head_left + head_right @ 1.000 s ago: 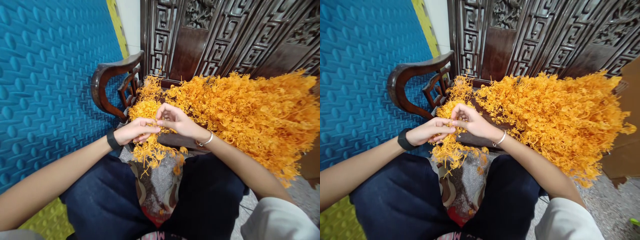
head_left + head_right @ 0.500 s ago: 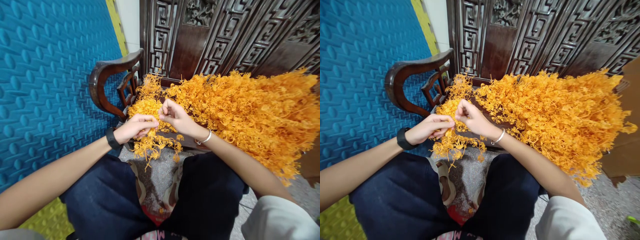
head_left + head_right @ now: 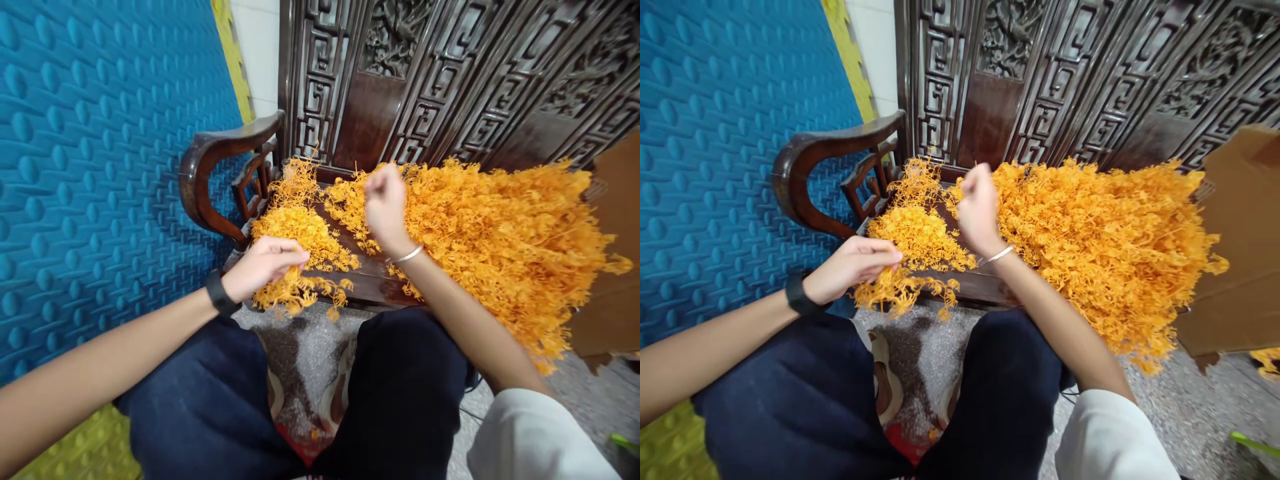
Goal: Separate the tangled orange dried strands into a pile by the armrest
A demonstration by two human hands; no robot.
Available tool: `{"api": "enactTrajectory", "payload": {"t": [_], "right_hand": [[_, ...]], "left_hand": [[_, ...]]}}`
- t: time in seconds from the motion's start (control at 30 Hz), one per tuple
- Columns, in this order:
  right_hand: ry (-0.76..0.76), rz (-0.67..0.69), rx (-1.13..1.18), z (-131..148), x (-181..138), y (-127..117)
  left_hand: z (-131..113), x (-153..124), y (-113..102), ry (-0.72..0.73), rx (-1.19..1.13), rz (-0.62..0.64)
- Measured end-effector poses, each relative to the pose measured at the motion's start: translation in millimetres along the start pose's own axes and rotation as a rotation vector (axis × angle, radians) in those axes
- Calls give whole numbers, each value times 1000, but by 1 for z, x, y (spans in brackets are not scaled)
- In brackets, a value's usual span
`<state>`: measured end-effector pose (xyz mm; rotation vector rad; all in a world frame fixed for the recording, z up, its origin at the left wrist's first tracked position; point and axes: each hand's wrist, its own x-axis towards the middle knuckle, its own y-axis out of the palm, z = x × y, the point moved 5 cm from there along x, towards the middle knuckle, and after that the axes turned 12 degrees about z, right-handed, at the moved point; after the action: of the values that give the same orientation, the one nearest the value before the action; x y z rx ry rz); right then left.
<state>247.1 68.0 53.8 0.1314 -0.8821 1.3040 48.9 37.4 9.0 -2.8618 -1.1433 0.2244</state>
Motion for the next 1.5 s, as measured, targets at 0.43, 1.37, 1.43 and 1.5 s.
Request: {"api": "enactTrajectory", "payload": {"t": [0.43, 1.37, 1.43, 1.5], "right_hand": [[465, 628, -100, -123, -43, 23], [279, 946, 403, 37, -62, 84], [313, 900, 403, 34, -64, 86], [350, 861, 403, 28, -64, 87]], "left_hand": [[19, -14, -14, -71, 182, 80], [4, -10, -14, 45, -47, -88], [3, -9, -13, 52, -54, -94], [2, -9, -13, 61, -55, -99]]}}
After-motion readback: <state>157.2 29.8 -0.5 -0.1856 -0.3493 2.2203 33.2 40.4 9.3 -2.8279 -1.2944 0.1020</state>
